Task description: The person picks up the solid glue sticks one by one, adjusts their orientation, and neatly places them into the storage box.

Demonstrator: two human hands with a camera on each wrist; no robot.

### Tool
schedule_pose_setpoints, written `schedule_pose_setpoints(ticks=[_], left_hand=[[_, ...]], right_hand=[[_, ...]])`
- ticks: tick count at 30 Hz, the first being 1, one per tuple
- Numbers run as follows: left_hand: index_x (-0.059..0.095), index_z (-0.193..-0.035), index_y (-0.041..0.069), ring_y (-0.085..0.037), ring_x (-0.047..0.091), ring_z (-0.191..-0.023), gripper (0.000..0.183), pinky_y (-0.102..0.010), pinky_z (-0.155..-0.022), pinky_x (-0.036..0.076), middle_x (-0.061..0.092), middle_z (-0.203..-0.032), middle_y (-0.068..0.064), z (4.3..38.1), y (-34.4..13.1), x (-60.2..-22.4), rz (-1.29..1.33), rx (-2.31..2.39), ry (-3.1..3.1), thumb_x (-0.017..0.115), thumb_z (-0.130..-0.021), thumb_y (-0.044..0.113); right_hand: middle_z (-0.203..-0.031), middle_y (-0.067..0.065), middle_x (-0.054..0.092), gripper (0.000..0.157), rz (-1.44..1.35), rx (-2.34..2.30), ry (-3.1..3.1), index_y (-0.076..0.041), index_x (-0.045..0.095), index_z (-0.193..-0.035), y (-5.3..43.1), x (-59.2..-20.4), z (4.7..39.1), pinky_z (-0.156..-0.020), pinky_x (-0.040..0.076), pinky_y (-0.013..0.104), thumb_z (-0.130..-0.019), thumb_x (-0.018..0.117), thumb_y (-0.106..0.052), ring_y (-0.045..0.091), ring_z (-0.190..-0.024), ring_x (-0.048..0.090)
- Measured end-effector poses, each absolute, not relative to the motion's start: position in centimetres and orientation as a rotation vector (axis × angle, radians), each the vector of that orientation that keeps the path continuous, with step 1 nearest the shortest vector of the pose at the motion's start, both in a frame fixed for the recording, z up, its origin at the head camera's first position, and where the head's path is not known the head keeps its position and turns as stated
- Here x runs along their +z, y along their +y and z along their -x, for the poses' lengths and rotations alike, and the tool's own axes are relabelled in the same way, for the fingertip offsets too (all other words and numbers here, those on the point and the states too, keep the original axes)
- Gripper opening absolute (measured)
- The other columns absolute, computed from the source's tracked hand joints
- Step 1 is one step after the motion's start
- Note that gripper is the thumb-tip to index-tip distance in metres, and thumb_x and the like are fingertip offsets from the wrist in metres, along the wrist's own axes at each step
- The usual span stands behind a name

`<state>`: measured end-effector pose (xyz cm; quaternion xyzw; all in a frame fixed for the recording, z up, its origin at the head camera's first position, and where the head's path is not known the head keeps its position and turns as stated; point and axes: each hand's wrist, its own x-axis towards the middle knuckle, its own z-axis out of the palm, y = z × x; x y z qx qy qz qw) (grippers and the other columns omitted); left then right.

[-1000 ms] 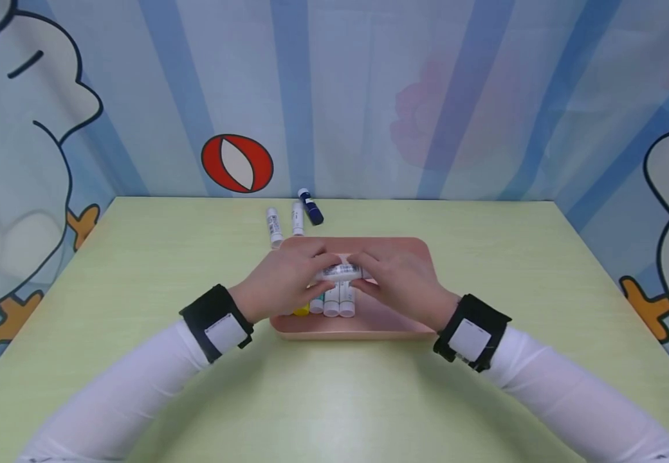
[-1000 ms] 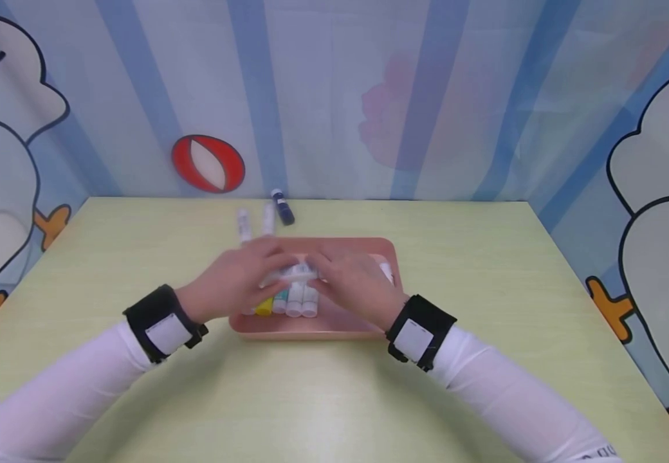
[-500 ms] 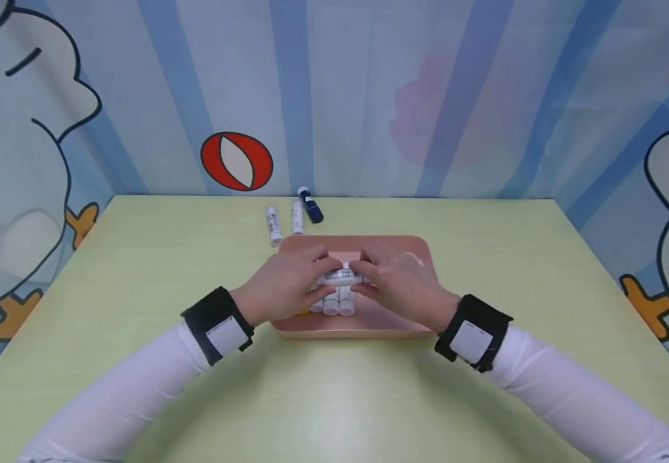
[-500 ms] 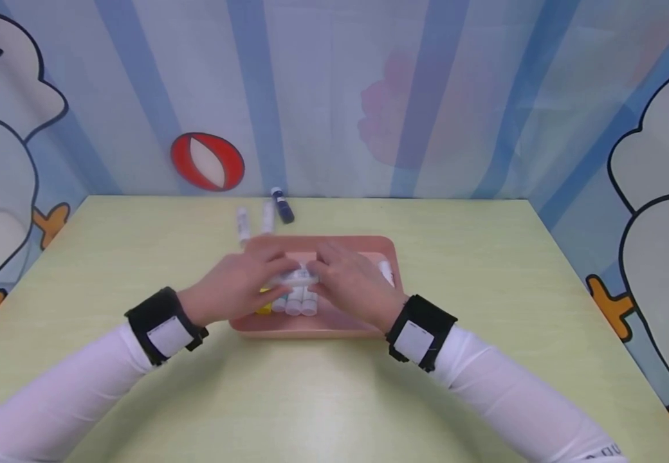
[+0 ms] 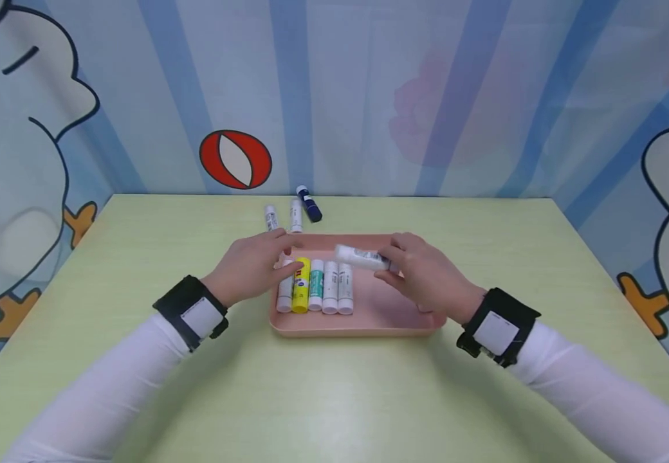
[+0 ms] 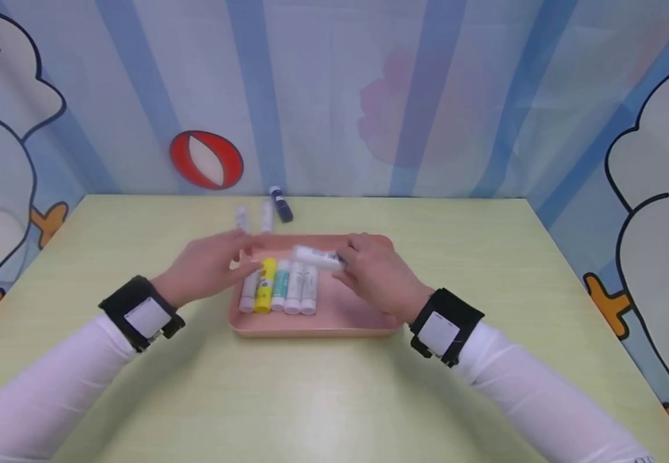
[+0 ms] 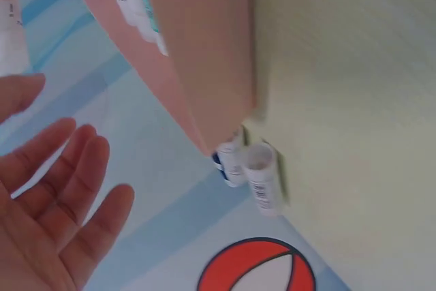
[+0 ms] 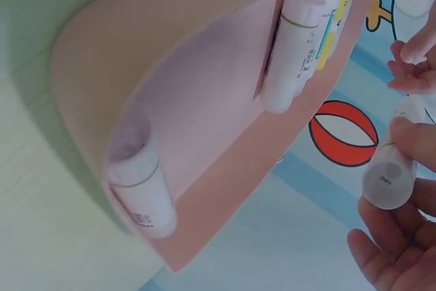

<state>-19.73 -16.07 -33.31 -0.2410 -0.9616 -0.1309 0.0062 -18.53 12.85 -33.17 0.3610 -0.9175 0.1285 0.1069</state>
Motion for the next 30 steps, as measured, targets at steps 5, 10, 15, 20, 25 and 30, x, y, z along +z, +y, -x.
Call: schedule_pose_setpoints(ticks=[5,10,15,20,25,30], left_hand=[[0.06,-0.127,0.003,-0.023,0.057,-0.082,0.041,-0.033,-0.071,0.052,0.062,-0.1,-0.013,20.3,-17.0,-34.2,0.533,-0.484,-3.048,0.068,-0.093,0.025],[0.058,-0.127,0.0,-0.024,0.056,-0.075,0.043,-0.029,-0.063,0.049,0.061,-0.091,-0.013,20.9,-17.4,-35.1,0.356,-0.584,-3.143,0.066,-0.094,0.025],[0.058,-0.127,-0.002,-0.022,0.056,-0.069,0.043,-0.026,-0.058,0.045,0.062,-0.086,-0.012,21.4,-17.7,-36.0,0.194,-0.762,-3.252,0.064,-0.095,0.026],[0.06,-0.126,-0.003,-0.021,0.059,-0.064,0.041,-0.025,-0.056,0.044,0.063,-0.079,-0.011,21.8,-17.6,-36.6,0.028,-1.002,-3.328,0.062,-0.096,0.026],[0.064,-0.12,-0.003,-0.02,0.061,-0.063,0.033,-0.024,-0.056,0.048,0.064,-0.077,-0.011,21.8,-17.5,-37.1,-0.017,-1.121,-3.329,0.061,-0.097,0.019],[0.066,-0.117,-0.004,-0.021,0.061,-0.064,0.028,-0.025,-0.057,0.049,0.064,-0.081,-0.012,21.7,-17.2,-37.1,-0.046,-1.142,-3.314,0.059,-0.097,0.015]], right_hand=[[-0.087,0.008,0.055,0.029,-0.944,0.414,-2.784,0.0,0.065,-0.102,13.3,-33.3,18.8,-0.067,0.05,0.033,-0.086,0.075,-0.022,0.02,-0.074,0.052],[-0.086,0.01,0.057,0.029,-0.824,0.442,-2.865,0.001,0.067,-0.104,13.5,-33.4,19.0,-0.065,0.051,0.035,-0.087,0.074,-0.022,0.021,-0.071,0.054],[-0.084,0.01,0.058,0.028,-0.735,0.494,-2.916,0.001,0.067,-0.106,14.0,-33.6,19.3,-0.062,0.049,0.034,-0.088,0.073,-0.02,0.021,-0.069,0.053],[-0.075,0.007,0.056,0.023,-0.659,0.518,-2.957,0.001,0.066,-0.095,14.4,-33.9,19.6,-0.054,0.044,0.031,-0.088,0.073,-0.019,0.019,-0.061,0.051],[-0.065,0.005,0.054,0.022,-0.605,0.525,-3.008,0.001,0.062,-0.087,14.5,-34.2,19.8,-0.048,0.04,0.029,-0.088,0.072,-0.019,0.017,-0.052,0.049],[-0.064,0.006,0.054,0.022,-0.566,0.481,-3.066,0.0,0.061,-0.079,14.6,-34.8,19.9,-0.048,0.041,0.028,-0.089,0.071,-0.016,0.017,-0.052,0.051]])
